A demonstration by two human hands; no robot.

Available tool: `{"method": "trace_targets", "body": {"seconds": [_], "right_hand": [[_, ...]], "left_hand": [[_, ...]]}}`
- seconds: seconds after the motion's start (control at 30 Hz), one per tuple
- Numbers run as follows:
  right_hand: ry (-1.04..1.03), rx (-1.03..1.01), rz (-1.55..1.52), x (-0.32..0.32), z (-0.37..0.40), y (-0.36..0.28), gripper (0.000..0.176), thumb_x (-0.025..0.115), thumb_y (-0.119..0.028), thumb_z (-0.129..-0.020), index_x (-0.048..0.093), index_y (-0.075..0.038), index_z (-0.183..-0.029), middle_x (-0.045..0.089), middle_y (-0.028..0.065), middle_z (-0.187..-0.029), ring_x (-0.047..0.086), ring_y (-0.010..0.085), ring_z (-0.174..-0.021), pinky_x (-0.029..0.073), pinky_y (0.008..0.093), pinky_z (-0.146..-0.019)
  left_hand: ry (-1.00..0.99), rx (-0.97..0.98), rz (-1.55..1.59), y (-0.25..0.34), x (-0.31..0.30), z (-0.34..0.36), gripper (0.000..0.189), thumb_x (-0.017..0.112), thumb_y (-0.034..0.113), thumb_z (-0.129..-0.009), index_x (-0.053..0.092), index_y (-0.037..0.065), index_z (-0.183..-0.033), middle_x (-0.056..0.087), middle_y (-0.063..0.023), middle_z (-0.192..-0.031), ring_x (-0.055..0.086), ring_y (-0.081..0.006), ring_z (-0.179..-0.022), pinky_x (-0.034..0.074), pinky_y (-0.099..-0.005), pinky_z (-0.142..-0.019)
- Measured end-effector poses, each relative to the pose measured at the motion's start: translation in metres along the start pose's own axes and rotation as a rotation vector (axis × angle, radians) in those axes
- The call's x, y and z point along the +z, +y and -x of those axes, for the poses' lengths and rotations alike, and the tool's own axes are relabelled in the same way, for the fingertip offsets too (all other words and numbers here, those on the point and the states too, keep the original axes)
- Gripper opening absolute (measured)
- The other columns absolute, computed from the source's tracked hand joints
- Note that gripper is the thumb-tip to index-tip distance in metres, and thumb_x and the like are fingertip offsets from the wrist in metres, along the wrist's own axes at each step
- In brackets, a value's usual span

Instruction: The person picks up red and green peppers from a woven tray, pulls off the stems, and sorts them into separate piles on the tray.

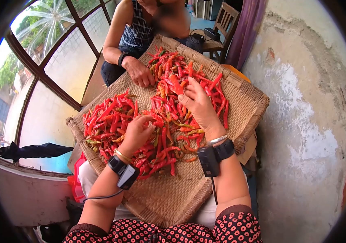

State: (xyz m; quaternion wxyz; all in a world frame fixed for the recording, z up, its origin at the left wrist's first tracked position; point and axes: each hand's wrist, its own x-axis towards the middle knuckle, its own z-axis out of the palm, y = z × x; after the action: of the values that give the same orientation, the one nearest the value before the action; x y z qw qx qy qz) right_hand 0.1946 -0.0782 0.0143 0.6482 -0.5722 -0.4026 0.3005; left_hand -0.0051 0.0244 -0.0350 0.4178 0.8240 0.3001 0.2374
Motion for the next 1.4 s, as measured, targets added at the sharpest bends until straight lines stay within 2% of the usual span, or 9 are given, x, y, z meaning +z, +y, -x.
{"method": "trace_targets", "body": {"seconds": [0.1, 0.2, 0.67, 0.8, 0.9, 0.97, 1.07, 1.2, 1.4], "right_hand": [[0.184, -0.199, 0.689, 0.004, 0.000, 0.010, 0.044, 0.066, -0.019, -0.074, 0.053, 0.001, -0.111, 0.059, 0.0159, -0.098, 0.058, 0.0214, -0.084, 0.046, 0.0320, -0.076], [-0.180, 0.143, 0.426, 0.012, 0.006, 0.018, 0.032, 0.065, -0.023, -0.075, 0.061, 0.001, -0.096, 0.063, 0.0141, -0.081, 0.061, 0.0214, -0.074, 0.047, 0.0327, -0.070], [-0.405, 0.423, 0.208, 0.018, 0.009, 0.013, 0.034, 0.059, -0.033, -0.080, 0.061, 0.000, -0.074, 0.056, 0.0052, -0.060, 0.055, 0.0135, -0.051, 0.043, 0.0269, -0.048], [-0.265, 0.248, 0.799, -0.002, 0.003, -0.005, 0.021, 0.058, -0.018, -0.078, 0.059, 0.003, -0.079, 0.058, 0.0117, -0.061, 0.058, 0.0138, -0.059, 0.045, 0.0305, -0.054], [-0.192, 0.371, 0.505, -0.006, 0.003, -0.022, 0.017, 0.056, -0.015, -0.080, 0.058, 0.002, -0.083, 0.058, 0.0085, -0.062, 0.059, 0.0150, -0.062, 0.047, 0.0296, -0.058], [-0.053, 0.136, -0.293, -0.008, 0.000, -0.022, 0.018, 0.055, -0.014, -0.083, 0.056, 0.002, -0.091, 0.058, 0.0054, -0.071, 0.060, 0.0159, -0.068, 0.048, 0.0293, -0.060], [0.195, 0.076, -0.537, 0.012, -0.002, -0.035, 0.024, 0.054, -0.015, -0.085, 0.053, 0.002, -0.102, 0.058, 0.0038, -0.081, 0.058, 0.0139, -0.071, 0.048, 0.0262, -0.061], [-0.066, 0.313, -0.094, -0.004, -0.005, -0.004, 0.034, 0.056, -0.015, -0.084, 0.050, 0.006, -0.110, 0.058, 0.0054, -0.085, 0.056, 0.0105, -0.069, 0.047, 0.0233, -0.058], [-0.211, 0.410, 0.201, 0.014, 0.004, 0.000, 0.019, 0.058, -0.018, -0.081, 0.063, -0.002, -0.090, 0.059, 0.0004, -0.070, 0.055, 0.0081, -0.058, 0.045, 0.0237, -0.051]], "left_hand": [[0.024, 0.153, -0.322, 0.006, 0.009, 0.001, 0.032, 0.065, 0.014, -0.072, 0.057, 0.004, -0.101, 0.057, -0.0138, -0.097, 0.059, -0.0283, -0.073, 0.048, -0.0360, -0.067], [-0.005, 0.157, -0.464, 0.005, 0.015, -0.001, 0.030, 0.064, 0.016, -0.072, 0.057, 0.004, -0.098, 0.057, -0.0125, -0.093, 0.059, -0.0298, -0.075, 0.048, -0.0374, -0.067], [-0.071, 0.502, -0.211, 0.035, 0.015, 0.007, 0.019, 0.064, 0.009, -0.073, 0.056, 0.003, -0.088, 0.058, -0.0119, -0.086, 0.059, -0.0275, -0.074, 0.048, -0.0341, -0.063], [0.049, 0.304, -0.189, 0.036, 0.012, 0.008, 0.021, 0.066, 0.012, -0.074, 0.058, 0.001, -0.091, 0.059, -0.0138, -0.081, 0.061, -0.0244, -0.068, 0.048, -0.0330, -0.059], [-0.040, 0.157, -0.301, 0.022, 0.006, 0.006, 0.022, 0.066, 0.018, -0.072, 0.060, 0.001, -0.085, 0.059, -0.0141, -0.070, 0.059, -0.0278, -0.065, 0.048, -0.0349, -0.060], [-0.089, 0.142, -0.355, 0.020, 0.004, 0.007, 0.022, 0.066, 0.019, -0.073, 0.060, 0.001, -0.084, 0.059, -0.0143, -0.071, 0.059, -0.0289, -0.066, 0.047, -0.0360, -0.061], [-0.160, 0.098, -0.435, 0.020, 0.006, 0.008, 0.023, 0.065, 0.022, -0.073, 0.060, 0.002, -0.084, 0.060, -0.0140, -0.072, 0.059, -0.0306, -0.068, 0.047, -0.0381, -0.062], [0.023, 0.102, -0.419, 0.020, 0.013, 0.009, 0.024, 0.065, 0.022, -0.072, 0.060, 0.005, -0.088, 0.060, -0.0126, -0.079, 0.059, -0.0309, -0.073, 0.047, -0.0396, -0.064], [0.055, 0.004, -0.590, 0.008, 0.016, 0.003, 0.025, 0.065, 0.021, -0.071, 0.060, 0.007, -0.092, 0.057, -0.0115, -0.091, 0.059, -0.0313, -0.076, 0.048, -0.0395, -0.065]]}}
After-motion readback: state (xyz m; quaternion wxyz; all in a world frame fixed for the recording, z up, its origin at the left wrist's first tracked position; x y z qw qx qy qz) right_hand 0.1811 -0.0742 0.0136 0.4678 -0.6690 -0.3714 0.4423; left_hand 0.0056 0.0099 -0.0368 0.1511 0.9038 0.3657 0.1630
